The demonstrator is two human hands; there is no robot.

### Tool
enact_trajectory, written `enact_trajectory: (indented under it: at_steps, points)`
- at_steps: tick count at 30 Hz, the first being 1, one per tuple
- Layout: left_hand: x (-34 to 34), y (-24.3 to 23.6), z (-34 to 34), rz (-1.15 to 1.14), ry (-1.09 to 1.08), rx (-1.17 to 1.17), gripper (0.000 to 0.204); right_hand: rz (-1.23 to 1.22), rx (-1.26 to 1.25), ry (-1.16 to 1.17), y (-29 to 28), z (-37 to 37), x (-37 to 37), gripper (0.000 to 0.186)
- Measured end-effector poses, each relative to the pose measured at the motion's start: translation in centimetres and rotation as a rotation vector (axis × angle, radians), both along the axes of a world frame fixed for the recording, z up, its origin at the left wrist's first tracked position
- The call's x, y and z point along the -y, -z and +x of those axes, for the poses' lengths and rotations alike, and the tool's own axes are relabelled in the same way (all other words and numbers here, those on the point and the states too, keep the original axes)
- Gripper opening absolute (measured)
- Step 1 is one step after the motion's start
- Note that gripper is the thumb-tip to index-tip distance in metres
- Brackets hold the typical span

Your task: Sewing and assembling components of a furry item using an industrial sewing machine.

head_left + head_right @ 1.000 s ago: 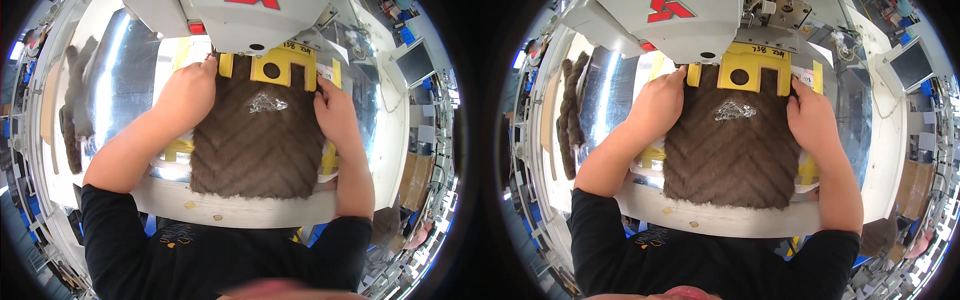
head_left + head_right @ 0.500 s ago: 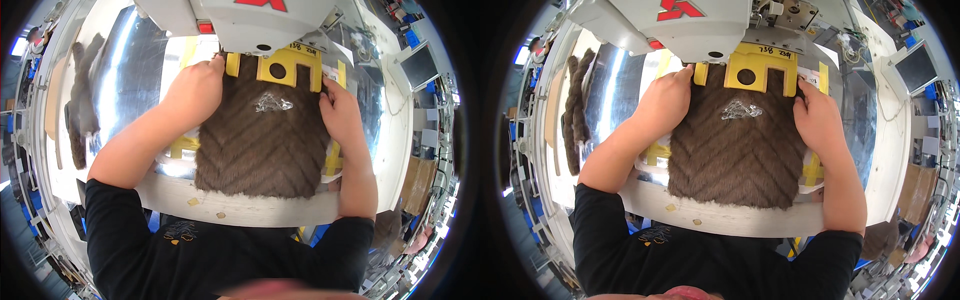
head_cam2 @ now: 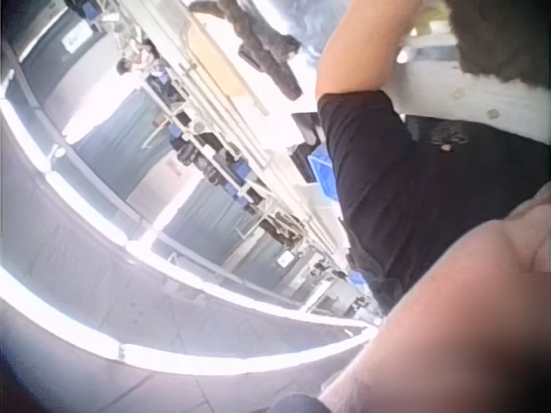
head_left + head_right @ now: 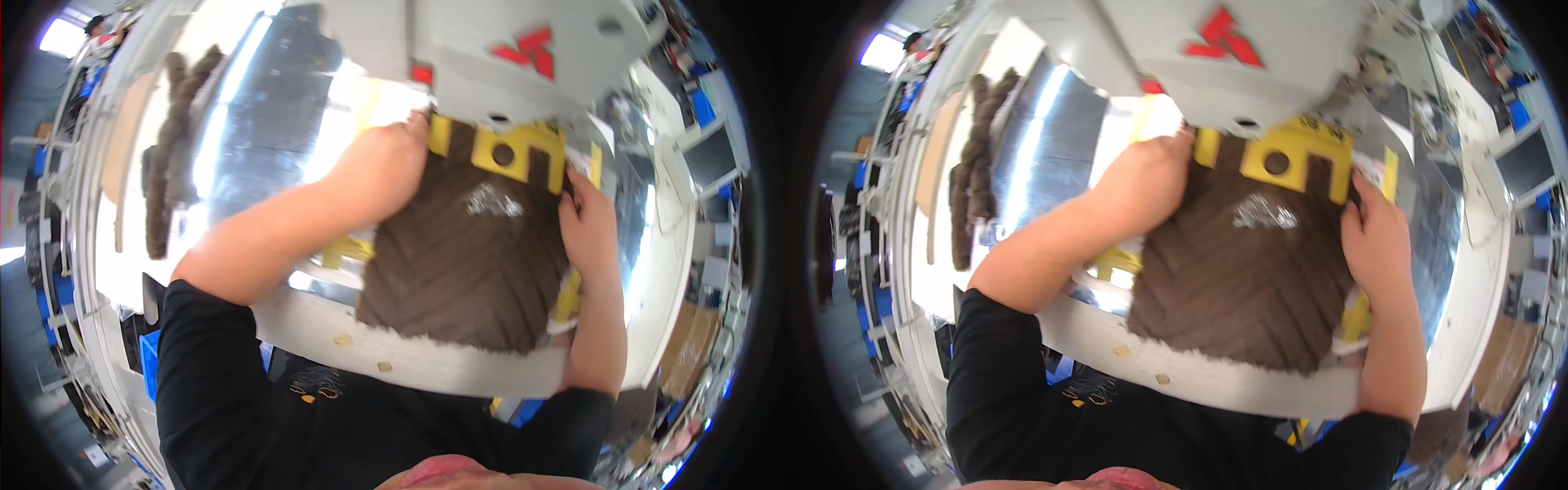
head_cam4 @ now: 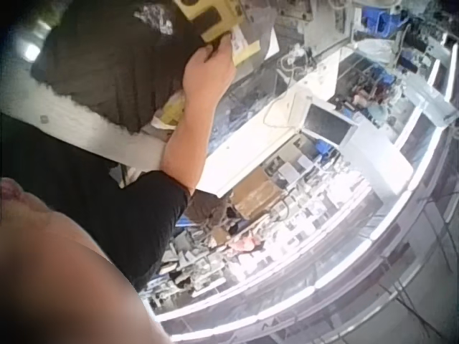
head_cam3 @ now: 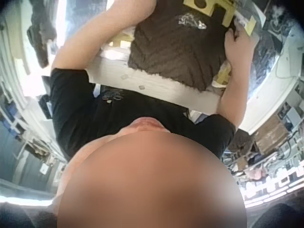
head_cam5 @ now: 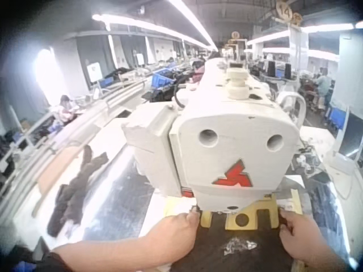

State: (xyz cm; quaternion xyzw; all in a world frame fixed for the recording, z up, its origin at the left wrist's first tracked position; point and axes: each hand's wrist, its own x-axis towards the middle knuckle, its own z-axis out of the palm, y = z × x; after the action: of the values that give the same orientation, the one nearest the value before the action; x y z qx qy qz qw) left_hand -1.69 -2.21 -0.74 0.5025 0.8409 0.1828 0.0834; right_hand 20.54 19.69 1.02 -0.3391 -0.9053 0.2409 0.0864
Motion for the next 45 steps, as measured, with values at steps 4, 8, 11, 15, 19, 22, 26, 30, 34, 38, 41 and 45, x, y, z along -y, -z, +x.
enact_trajectory:
  at_steps: [4,8,11,15,19,22,26,30,34,38,41,45]
  points:
    - [0.1,-0.6,0.5,-0.043,-0.001,0.009,0.021,-0.019,-0.044,-0.027,0.8,0.5,-0.2,0.040]
    - [1.1,-1.2,-0.4,0.003,-0.059,0.001,0.020,-0.011,-0.072,-0.051,1.2,0.2,-0.8,0.044]
    - [2.2,-3.1,-4.1,-0.020,-0.280,-0.230,0.028,0.020,-0.116,-0.037,2.4,0.7,-1.5,0.045]
    - [10.5,-4.1,-15.9,-0.160,-0.687,-0.558,0.038,0.015,-0.120,-0.044,1.3,0.0,-0.7,0.045]
    - [21.2,-4.5,-21.4,-0.446,-0.963,-0.354,0.043,0.014,-0.180,-0.084,1.6,-0.6,-0.9,0.042]
    - [23.6,-4.9,-20.9,-0.564,-0.852,-0.198,0.044,0.010,-0.222,-0.060,1.2,-0.1,-0.7,0.041]
    - [22.1,-7.0,-16.9,-0.138,-0.913,-0.393,0.043,0.086,-0.255,-0.047,2.2,0.1,-0.8,0.040]
    - [14.9,-14.5,-8.2,0.383,-0.694,-0.147,0.039,0.124,-0.302,0.048,-0.1,0.1,1.1,0.032]
    - [9.9,-16.6,0.1,0.949,-0.222,0.657,0.027,-0.098,-0.643,-0.131,-7.1,0.8,6.6,0.022]
    - [5.6,-14.0,4.6,1.124,0.153,1.036,0.035,-0.567,-0.634,-0.519,-11.0,-0.2,11.3,0.057]
    - [4.6,-12.6,5.6,1.005,0.238,1.190,0.040,-0.615,-0.593,-0.571,-9.8,-0.6,12.0,0.051]
    - [4.7,-12.1,3.5,0.970,0.216,1.062,0.054,-0.318,-0.410,-0.487,-10.5,1.4,10.0,0.041]
